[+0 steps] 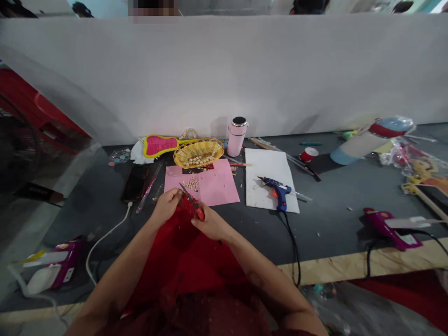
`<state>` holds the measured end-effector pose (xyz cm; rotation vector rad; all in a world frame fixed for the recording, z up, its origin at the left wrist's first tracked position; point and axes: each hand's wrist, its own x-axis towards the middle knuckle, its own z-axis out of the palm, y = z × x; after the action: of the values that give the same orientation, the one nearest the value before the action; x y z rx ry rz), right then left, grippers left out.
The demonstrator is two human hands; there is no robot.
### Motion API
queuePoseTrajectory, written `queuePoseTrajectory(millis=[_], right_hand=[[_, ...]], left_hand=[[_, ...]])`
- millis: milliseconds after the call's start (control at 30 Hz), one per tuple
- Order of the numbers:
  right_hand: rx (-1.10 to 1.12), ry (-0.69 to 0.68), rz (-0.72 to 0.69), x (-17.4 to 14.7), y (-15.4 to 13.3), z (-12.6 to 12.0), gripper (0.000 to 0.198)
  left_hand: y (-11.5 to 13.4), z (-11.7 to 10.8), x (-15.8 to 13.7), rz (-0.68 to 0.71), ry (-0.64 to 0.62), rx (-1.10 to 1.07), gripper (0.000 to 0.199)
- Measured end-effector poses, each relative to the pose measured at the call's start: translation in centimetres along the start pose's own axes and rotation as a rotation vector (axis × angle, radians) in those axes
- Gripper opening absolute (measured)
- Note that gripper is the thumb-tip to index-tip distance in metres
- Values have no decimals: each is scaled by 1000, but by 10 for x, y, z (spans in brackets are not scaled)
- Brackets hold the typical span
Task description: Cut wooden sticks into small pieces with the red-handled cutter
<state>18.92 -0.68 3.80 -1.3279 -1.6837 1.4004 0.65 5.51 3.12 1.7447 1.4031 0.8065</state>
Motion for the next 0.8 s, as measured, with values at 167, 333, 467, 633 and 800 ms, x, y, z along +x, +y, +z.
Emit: queuePoseTrajectory(millis=[167, 333, 467, 633, 800], right_hand=[[-286, 96, -39, -7, -2, -20, 51], [-847, 144, -20, -18, 5, -24, 57], [-1020, 86, -17, -25, 11, -23, 62], [-1060, 16, -98, -21, 0, -29, 60], [-1055, -4, -179, 13, -13, -44, 34]], left_hand=[[-4, 2, -12, -177, 14, -388, 30], [-5, 12, -24, -270, 214, -851, 32], [-11, 18, -28, -270, 292, -952, 34], [-16, 18, -27, -273, 244, -955, 35], [-18, 15, -29, -249, 173, -953, 35]])
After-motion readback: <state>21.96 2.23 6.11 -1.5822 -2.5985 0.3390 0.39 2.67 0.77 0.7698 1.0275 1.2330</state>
